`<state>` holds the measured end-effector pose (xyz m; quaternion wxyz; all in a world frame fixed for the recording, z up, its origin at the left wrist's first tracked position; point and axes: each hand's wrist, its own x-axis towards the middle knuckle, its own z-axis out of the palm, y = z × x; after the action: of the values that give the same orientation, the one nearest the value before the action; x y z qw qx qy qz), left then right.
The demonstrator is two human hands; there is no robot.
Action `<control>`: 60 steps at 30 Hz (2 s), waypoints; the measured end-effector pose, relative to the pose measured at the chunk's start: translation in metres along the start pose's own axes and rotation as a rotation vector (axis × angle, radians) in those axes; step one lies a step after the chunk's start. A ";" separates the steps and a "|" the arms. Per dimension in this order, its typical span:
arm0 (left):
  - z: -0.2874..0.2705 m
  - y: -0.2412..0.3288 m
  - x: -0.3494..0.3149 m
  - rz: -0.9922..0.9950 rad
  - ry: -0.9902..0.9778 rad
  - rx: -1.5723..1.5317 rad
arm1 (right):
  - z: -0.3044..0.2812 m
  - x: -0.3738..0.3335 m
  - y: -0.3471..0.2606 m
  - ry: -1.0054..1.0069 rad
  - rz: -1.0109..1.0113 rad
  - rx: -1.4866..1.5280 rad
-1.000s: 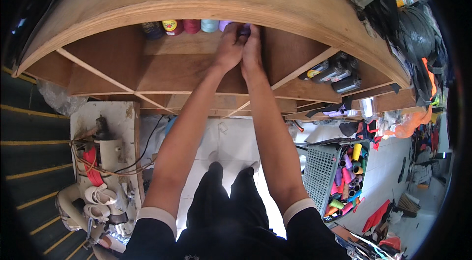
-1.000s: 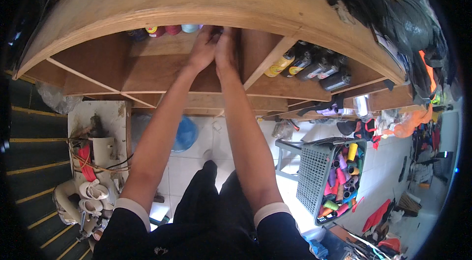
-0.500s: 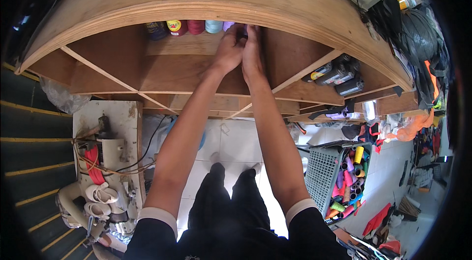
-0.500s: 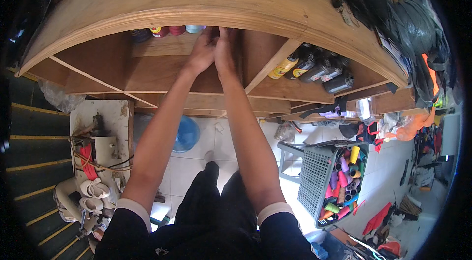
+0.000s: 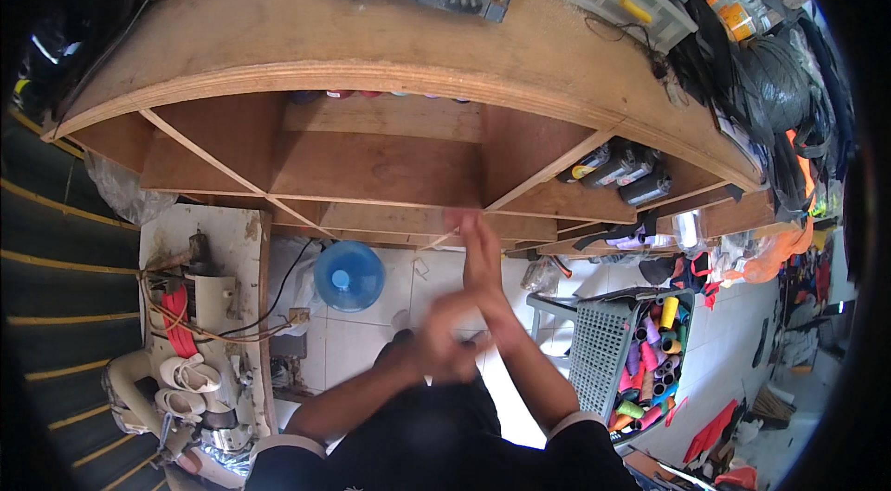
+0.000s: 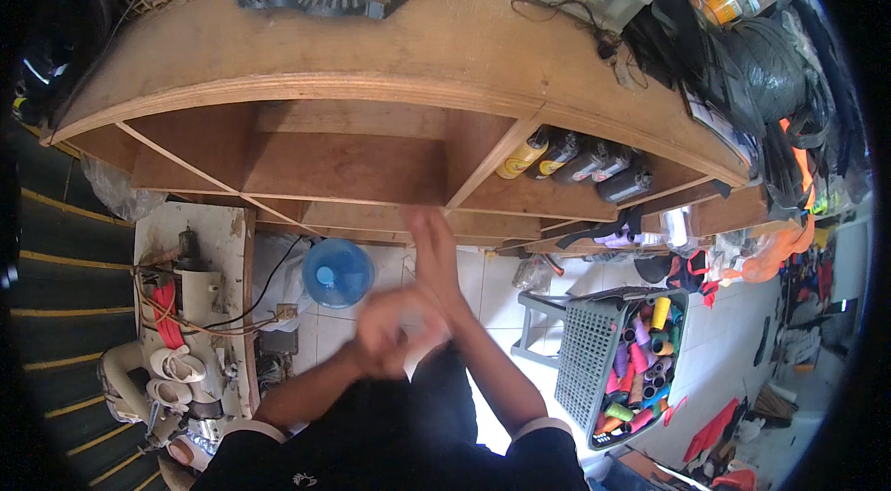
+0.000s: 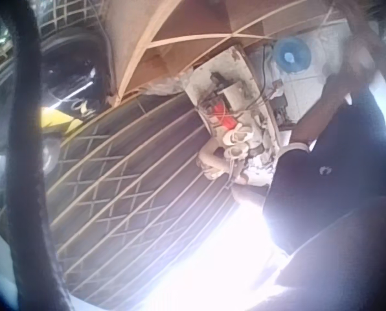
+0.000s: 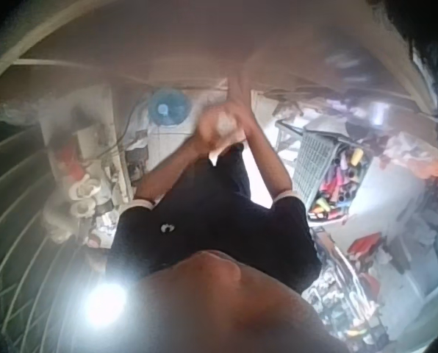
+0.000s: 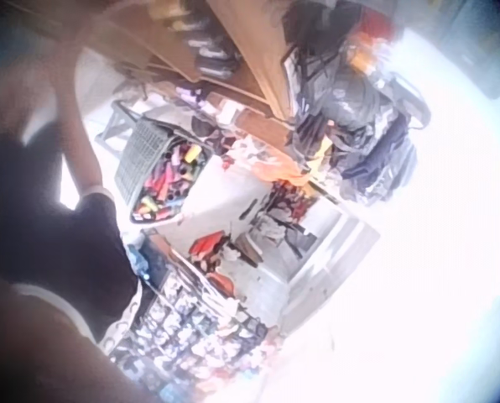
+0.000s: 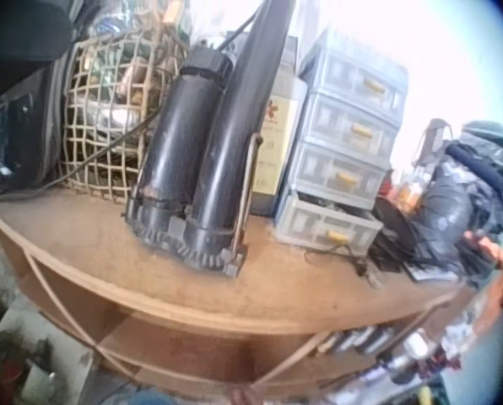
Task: The person picks up thread spools from a basket, rotates them in hand, and places them on a wooden shelf. The person handles spools of various colors one at a time and arranges them on the shelf.
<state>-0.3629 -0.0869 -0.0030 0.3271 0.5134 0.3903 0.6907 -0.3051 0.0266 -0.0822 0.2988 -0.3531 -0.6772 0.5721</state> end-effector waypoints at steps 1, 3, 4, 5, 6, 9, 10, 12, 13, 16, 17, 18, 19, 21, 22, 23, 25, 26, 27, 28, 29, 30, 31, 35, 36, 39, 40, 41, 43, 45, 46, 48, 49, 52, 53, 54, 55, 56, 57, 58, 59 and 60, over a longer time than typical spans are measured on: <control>0.015 0.022 0.002 -0.003 -0.259 -0.212 | -0.009 -0.026 0.025 -0.027 0.026 0.028; 0.052 0.057 0.001 0.034 -0.631 -0.479 | -0.020 -0.070 0.060 -0.111 0.094 -0.041; 0.072 0.068 0.006 0.207 -0.681 -0.609 | -0.027 -0.091 0.065 -0.153 0.141 -0.153; 0.094 0.074 0.011 0.301 -0.742 -0.720 | -0.033 -0.111 0.074 -0.220 0.164 -0.243; 0.112 0.080 0.011 0.360 -0.798 -0.826 | -0.038 -0.135 0.096 -0.248 0.221 -0.261; 0.153 0.097 0.009 0.384 -0.939 -0.997 | -0.061 -0.190 0.132 -0.517 0.169 -0.457; 0.168 0.097 0.007 0.377 -0.985 -1.048 | -0.070 -0.207 0.148 -0.578 0.110 -0.481; 0.193 0.107 0.003 0.372 -1.056 -1.120 | -0.080 -0.224 0.149 -0.642 0.102 -0.517; 0.209 0.109 0.000 0.355 -1.093 -1.158 | -0.088 -0.231 0.138 -0.613 0.177 -0.521; 0.242 0.118 -0.009 0.309 -1.196 -1.274 | -0.112 -0.244 0.156 -0.456 0.330 -0.587; 0.259 0.114 -0.015 0.261 -1.240 -1.345 | -0.118 -0.260 0.173 -0.366 0.402 -0.593; 0.265 0.120 -0.018 0.254 -1.265 -1.365 | -0.124 -0.259 0.173 -0.352 0.360 -0.615; 0.276 0.123 -0.022 0.234 -1.300 -1.414 | -0.134 -0.262 0.173 -0.320 0.337 -0.631; 0.297 0.124 -0.031 0.164 -1.371 -1.490 | -0.148 -0.280 0.185 -0.277 0.312 -0.627; 0.304 0.128 -0.033 0.148 -1.405 -1.507 | -0.155 -0.287 0.188 -0.277 0.302 -0.629; 0.311 0.129 -0.036 0.123 -1.425 -1.521 | -0.162 -0.293 0.187 -0.288 0.289 -0.626; 0.326 0.123 -0.035 0.075 -1.463 -1.543 | -0.183 -0.302 0.176 -0.322 0.388 -0.603; 0.334 0.119 -0.035 0.044 -1.482 -1.549 | -0.194 -0.305 0.168 -0.342 0.439 -0.585; 0.339 0.116 -0.033 0.021 -1.503 -1.548 | -0.208 -0.308 0.158 -0.318 0.471 -0.582; 0.342 0.112 -0.029 0.001 -1.524 -1.542 | -0.221 -0.312 0.149 -0.296 0.502 -0.580; 0.346 0.109 -0.025 -0.023 -1.545 -1.538 | -0.233 -0.317 0.145 -0.265 0.538 -0.571; 0.346 0.104 -0.019 -0.042 -1.567 -1.521 | -0.244 -0.322 0.147 -0.185 0.549 -0.555; 0.345 0.100 -0.011 -0.062 -1.604 -1.487 | -0.254 -0.328 0.151 -0.104 0.561 -0.539; 0.321 0.075 0.027 -0.077 -1.810 -1.255 | -0.289 -0.358 0.189 0.136 0.574 -0.474; 0.309 0.065 0.028 -0.110 -1.801 -1.290 | -0.297 -0.352 0.194 0.162 0.533 -0.500; 0.285 -0.004 0.030 -0.109 -1.547 -1.204 | -0.323 -0.345 0.183 0.390 0.474 -0.436; 0.275 -0.039 0.029 -0.256 -1.299 -1.142 | -0.331 -0.359 0.190 0.576 0.459 -0.391; 0.251 -0.064 0.007 -0.482 -0.878 -0.940 | -0.342 -0.361 0.196 0.700 0.407 -0.346; 0.209 -0.127 -0.045 -0.890 -0.053 -0.397 | -0.367 -0.364 0.209 1.003 0.340 -0.489; 0.142 -0.207 -0.122 -1.055 0.251 0.155 | -0.406 -0.364 0.209 1.200 0.294 -0.710; 0.116 -0.225 -0.164 -1.063 0.377 0.185 | -0.425 -0.370 0.227 1.322 0.302 -0.827; 0.069 -0.247 -0.237 -1.108 0.575 0.263 | -0.463 -0.372 0.207 1.345 0.537 -0.846; 0.055 -0.240 -0.271 -1.195 0.602 0.299 | -0.480 -0.375 0.208 1.354 0.489 -0.852; 0.025 -0.221 -0.334 -1.405 0.573 0.369 | -0.517 -0.376 0.214 1.307 0.431 -0.880; 0.021 -0.216 -0.343 -1.447 0.544 0.381 | -0.526 -0.372 0.216 1.222 0.484 -0.894; 0.014 -0.213 -0.347 -1.475 0.516 0.397 | -0.530 -0.370 0.217 1.136 0.534 -0.907; 0.013 -0.210 -0.347 -1.483 0.490 0.406 | -0.531 -0.366 0.217 1.116 0.568 -0.937; 0.011 -0.208 -0.345 -1.475 0.469 0.411 | -0.531 -0.360 0.217 1.096 0.602 -0.967; 0.006 -0.214 -0.335 -1.436 0.436 0.419 | -0.530 -0.356 0.217 1.075 0.637 -0.996; 0.001 -0.215 -0.336 -1.420 0.418 0.414 | -0.530 -0.353 0.212 1.081 0.654 -0.972; -0.001 -0.220 -0.329 -1.373 0.390 0.412 | -0.529 -0.350 0.208 1.084 0.669 -0.946; -0.004 -0.228 -0.318 -1.306 0.351 0.409 | -0.528 -0.348 0.206 1.087 0.686 -0.919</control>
<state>-0.2733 -0.2493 -0.3472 0.5041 0.1063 0.7874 0.3385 0.3496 0.0590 -0.1978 0.2189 -0.8605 -0.4580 0.0425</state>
